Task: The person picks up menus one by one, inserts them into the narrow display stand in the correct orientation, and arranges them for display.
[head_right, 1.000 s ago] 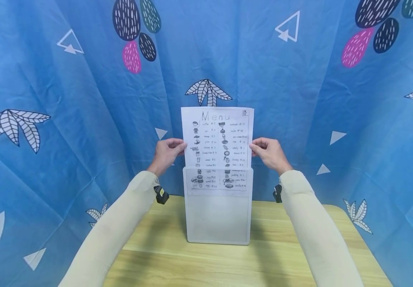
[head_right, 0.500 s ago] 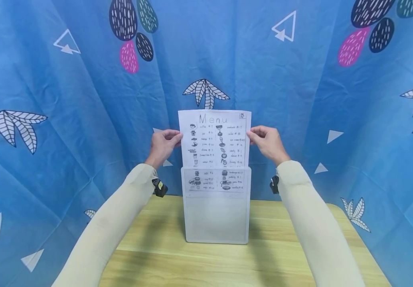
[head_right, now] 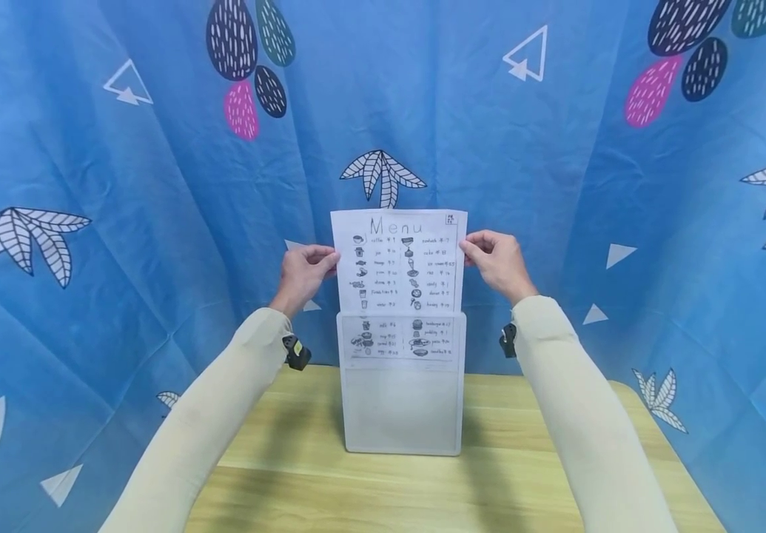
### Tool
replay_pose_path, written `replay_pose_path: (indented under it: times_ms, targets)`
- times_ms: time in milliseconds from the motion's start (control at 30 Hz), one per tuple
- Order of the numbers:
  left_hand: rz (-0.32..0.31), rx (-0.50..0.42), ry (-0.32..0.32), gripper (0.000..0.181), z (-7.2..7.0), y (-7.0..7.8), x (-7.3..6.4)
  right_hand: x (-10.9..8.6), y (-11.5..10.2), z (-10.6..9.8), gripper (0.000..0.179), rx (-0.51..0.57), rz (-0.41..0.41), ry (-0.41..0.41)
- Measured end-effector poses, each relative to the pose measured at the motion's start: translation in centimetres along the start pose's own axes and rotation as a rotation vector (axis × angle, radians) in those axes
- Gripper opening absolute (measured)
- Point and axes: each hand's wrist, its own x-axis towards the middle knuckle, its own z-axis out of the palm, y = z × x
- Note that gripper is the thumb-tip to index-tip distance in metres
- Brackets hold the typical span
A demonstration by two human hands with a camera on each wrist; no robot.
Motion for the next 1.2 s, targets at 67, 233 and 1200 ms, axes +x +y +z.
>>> replay_pose_path:
  times_ms: [67, 233, 1200]
  targets:
    - [-0.004, 0.009, 0.001, 0.018, 0.0, -0.1, 0.0, 0.0, 0.0, 0.0, 0.034, -0.001, -0.002, 0.000]
    - [-0.001, 0.019, -0.003, 0.018, 0.1, -0.4, -0.1, -0.1, 0.1, 0.1, 0.034, -0.011, 0.001, -0.001]
    - [-0.035, 0.042, -0.014, 0.017, 0.1, -1.3, -0.9, -0.9, 1.5, 0.7, 0.039, -0.005, 0.003, -0.046]
